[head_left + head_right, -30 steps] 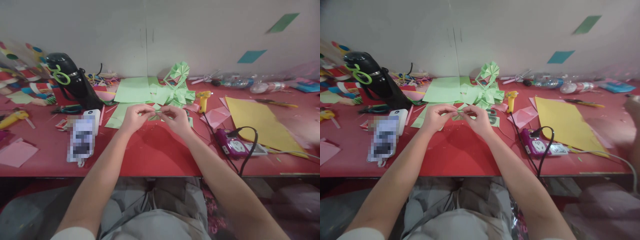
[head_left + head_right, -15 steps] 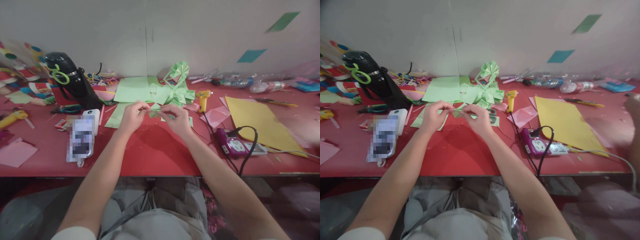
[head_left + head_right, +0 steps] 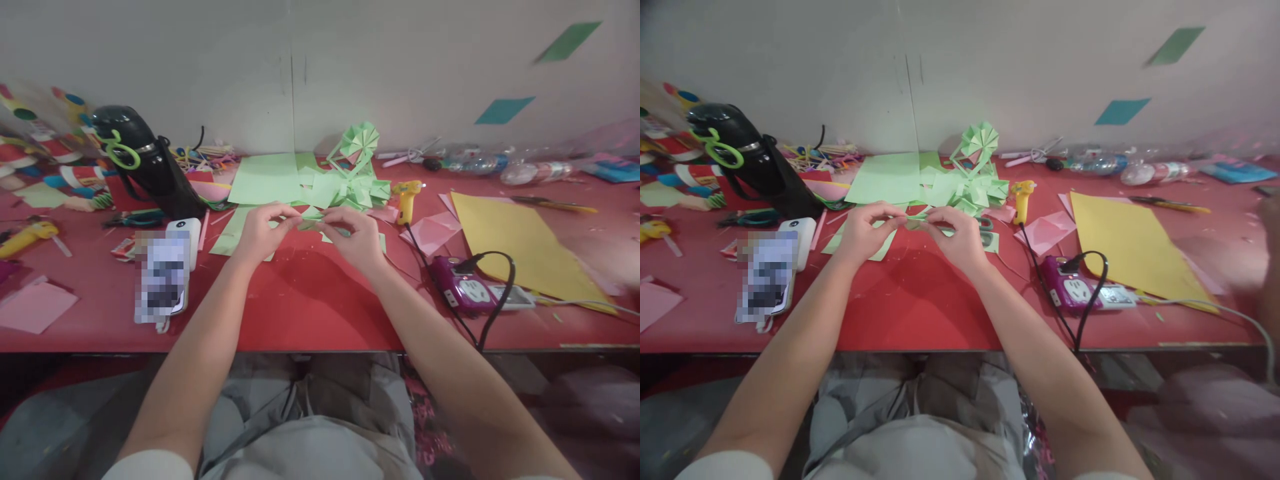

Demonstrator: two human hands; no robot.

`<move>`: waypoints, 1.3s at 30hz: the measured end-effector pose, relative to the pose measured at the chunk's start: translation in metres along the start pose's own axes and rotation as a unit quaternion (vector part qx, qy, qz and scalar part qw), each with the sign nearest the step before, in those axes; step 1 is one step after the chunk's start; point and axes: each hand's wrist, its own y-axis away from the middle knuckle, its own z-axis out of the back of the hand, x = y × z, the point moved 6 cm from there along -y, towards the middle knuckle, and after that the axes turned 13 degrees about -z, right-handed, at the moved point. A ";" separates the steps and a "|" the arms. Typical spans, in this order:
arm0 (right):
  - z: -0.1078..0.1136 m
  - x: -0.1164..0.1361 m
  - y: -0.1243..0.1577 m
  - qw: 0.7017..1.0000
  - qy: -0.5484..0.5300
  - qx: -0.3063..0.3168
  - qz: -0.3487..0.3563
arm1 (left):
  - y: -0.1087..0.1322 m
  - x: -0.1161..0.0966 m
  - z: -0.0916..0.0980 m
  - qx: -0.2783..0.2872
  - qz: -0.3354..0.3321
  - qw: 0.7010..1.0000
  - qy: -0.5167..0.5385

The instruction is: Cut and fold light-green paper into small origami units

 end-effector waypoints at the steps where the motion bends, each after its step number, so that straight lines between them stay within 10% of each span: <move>1: -0.001 -0.001 0.000 1.000 -0.002 0.002 -0.007 | 0.000 0.000 0.001 -0.006 -0.002 1.000 -0.010; 39: -0.010 0.001 -0.001 0.992 -0.038 0.094 -0.073 | 0.004 -0.007 -0.017 0.011 0.009 1.000 0.015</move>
